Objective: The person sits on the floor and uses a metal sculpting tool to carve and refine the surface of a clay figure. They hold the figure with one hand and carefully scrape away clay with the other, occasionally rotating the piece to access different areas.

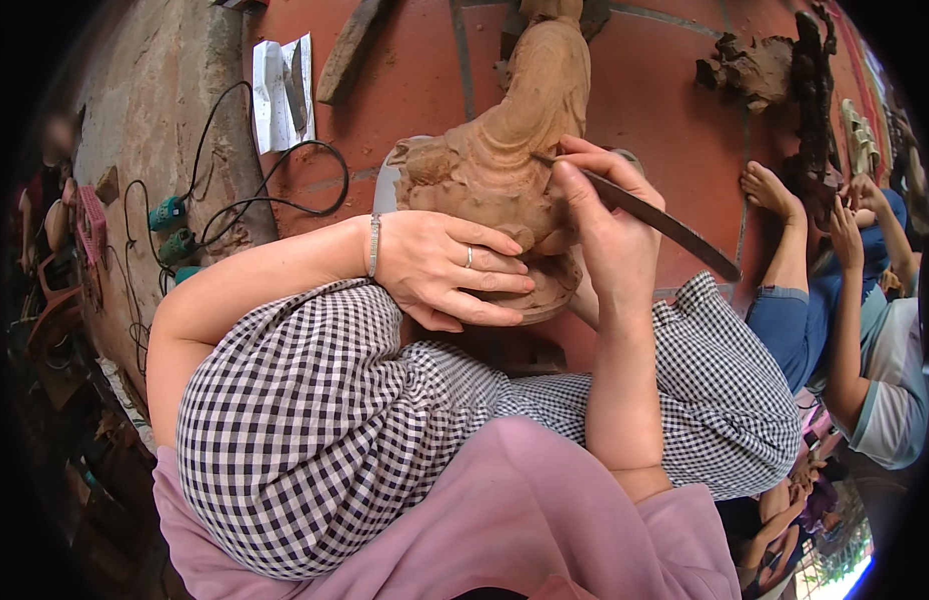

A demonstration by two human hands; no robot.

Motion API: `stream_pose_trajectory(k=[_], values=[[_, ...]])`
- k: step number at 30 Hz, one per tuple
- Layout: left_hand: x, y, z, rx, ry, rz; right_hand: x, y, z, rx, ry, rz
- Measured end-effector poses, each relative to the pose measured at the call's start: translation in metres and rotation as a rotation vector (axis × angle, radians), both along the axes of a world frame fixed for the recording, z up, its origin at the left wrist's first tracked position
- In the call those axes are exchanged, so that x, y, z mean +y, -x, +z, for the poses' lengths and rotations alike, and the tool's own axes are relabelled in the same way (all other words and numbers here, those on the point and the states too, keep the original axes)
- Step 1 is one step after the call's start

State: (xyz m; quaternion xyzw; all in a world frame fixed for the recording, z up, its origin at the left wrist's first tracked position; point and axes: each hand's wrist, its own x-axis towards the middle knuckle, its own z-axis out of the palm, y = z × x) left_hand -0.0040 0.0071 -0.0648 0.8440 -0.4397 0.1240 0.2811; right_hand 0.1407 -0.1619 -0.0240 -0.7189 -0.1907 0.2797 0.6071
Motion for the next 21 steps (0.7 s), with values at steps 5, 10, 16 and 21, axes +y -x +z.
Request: stream_pose_trajectory(k=[5, 10, 16, 21], values=[[-0.001, 0.000, 0.000, 0.009, 0.003, 0.004, -0.003, -0.013, -0.001, -0.189, 0.108, 0.135], [0.000, -0.001, 0.003, -0.005, -0.011, 0.003, 0.002, -0.004, 0.001, 0.027, 0.022, 0.003], [-0.002, -0.002, 0.002, -0.010, 0.003, 0.008, -0.001, 0.008, -0.009, -0.236, 0.107, 0.070], [-0.002, -0.002, 0.002, -0.006, 0.018, 0.001, 0.011, 0.024, 0.007, -0.327, 0.126, 0.040]])
